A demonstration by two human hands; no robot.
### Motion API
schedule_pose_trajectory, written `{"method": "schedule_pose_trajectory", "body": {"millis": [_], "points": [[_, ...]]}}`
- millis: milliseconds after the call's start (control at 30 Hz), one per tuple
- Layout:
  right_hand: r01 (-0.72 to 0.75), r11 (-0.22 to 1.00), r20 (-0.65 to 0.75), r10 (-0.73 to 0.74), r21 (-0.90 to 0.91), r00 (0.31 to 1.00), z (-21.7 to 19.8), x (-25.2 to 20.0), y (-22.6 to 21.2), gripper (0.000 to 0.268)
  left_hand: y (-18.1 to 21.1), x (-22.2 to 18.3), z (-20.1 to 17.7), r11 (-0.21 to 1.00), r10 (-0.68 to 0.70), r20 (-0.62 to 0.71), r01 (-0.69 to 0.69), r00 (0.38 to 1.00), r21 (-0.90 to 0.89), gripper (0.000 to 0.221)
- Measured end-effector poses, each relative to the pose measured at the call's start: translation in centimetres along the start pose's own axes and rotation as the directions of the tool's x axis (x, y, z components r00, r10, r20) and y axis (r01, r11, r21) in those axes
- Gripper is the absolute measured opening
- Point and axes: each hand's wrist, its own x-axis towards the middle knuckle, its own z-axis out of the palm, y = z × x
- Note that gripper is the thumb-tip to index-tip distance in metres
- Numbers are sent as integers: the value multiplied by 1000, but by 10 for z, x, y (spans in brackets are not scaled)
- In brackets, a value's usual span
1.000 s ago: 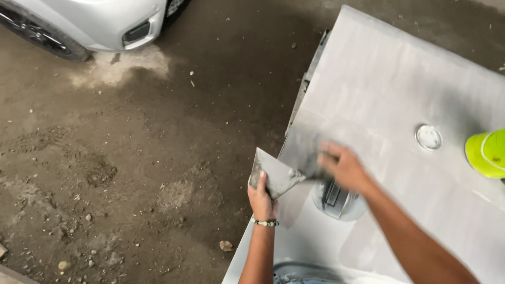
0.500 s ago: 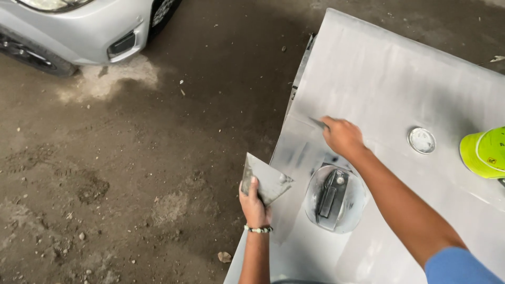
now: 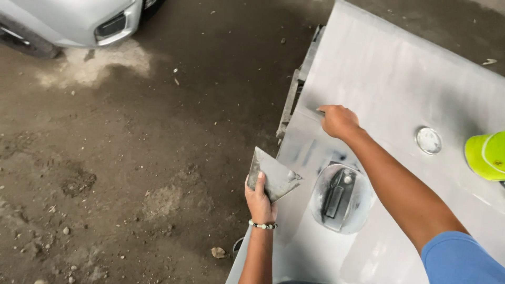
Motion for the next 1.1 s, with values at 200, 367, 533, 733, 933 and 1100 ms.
{"method": "schedule_pose_trajectory", "body": {"millis": [200, 367, 533, 733, 933, 1100], "points": [[-55, 998, 24, 54, 39, 998, 10, -19, -13, 48, 4, 4, -14, 1000, 4, 35, -4, 999, 9, 33], [-62, 998, 38, 61, 21, 997, 25, -47, -24, 50, 5, 1, -22, 1000, -23, 58, 23, 998, -8, 31], [78, 996, 91, -73, -52, 993, -13, -64, -47, 53, 14, 3, -30, 1000, 4, 96, -4, 995, 5, 31], [-18, 999, 22, 17, 38, 1000, -4, -15, -19, 48, 30, 1, -32, 999, -12, -1, 12, 1000, 42, 34], [-1, 1000, 51, 0, 29, 999, 0, -3, -28, 44, 30, 0, -33, 1000, -9, 12, 8, 1000, 25, 34], [-81, 995, 183, 68, 62, 981, 9, -39, -54, 57, 15, 9, -37, 1000, 9, 50, -10, 999, 16, 33]]}}
